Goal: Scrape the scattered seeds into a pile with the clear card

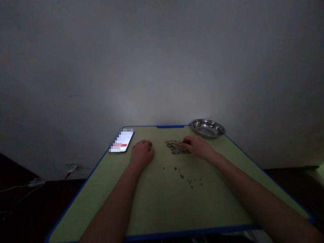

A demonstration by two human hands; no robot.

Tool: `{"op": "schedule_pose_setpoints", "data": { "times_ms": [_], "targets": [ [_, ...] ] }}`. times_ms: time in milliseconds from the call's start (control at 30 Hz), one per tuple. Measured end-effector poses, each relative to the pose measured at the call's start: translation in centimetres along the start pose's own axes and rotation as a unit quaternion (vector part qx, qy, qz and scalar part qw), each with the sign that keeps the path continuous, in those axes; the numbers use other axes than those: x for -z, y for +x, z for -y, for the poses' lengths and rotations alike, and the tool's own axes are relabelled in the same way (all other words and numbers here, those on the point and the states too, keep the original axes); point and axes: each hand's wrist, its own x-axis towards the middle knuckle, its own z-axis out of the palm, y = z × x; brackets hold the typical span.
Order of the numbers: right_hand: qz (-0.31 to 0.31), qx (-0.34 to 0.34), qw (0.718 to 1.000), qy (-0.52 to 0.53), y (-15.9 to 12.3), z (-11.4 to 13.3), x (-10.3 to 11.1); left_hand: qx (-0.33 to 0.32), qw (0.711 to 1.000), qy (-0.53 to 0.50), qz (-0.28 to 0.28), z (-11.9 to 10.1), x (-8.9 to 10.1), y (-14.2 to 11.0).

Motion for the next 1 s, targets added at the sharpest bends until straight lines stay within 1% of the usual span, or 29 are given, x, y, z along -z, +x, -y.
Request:
{"op": "schedule_pose_setpoints", "data": {
  "times_ms": [100, 200, 333, 467, 533, 633, 767, 900, 1000],
  "targets": [
    [0.014, 0.000, 1.000, -0.012, -0.8, 0.9, -0.1, 0.000, 1.000, 0.002, 0.000, 0.0, 0.0, 0.0],
    [0.027, 0.007, 0.999, -0.031, -1.0, 2.2, -0.7, 0.002, 1.000, 0.001, -0.001, -0.1, 0.1, 0.0],
    [0.021, 0.008, 0.999, -0.042, -0.2, 3.0, -1.4, 0.003, 1.000, 0.000, 0.004, -0.2, 0.2, -0.1],
    [0.015, 0.008, 0.999, -0.045, 0.6, 3.1, -1.0, 0.005, 1.000, 0.003, 0.006, -0.2, 0.2, -0.1],
    [0.025, 0.028, 0.999, -0.035, 0.5, 3.5, -0.6, 0.006, 1.000, 0.004, 0.007, -0.3, 0.2, -0.1],
    [0.048, 0.083, 0.995, -0.006, 0.2, 4.7, -0.3, 0.003, 1.000, 0.005, 0.003, -0.3, 0.2, -0.1],
    [0.069, 0.157, 0.985, 0.002, 0.1, 6.8, -0.7, 0.003, 1.000, 0.009, 0.003, -0.3, 0.2, -0.1],
    [0.089, 0.185, 0.979, -0.019, 0.7, 8.3, -1.3, 0.005, 1.000, 0.011, 0.005, -0.3, 0.4, -0.1],
    [0.112, 0.200, 0.973, -0.015, 1.0, 8.4, -1.5, 0.010, 1.000, 0.010, 0.011, -0.3, 0.5, 0.0]
  ]
}}
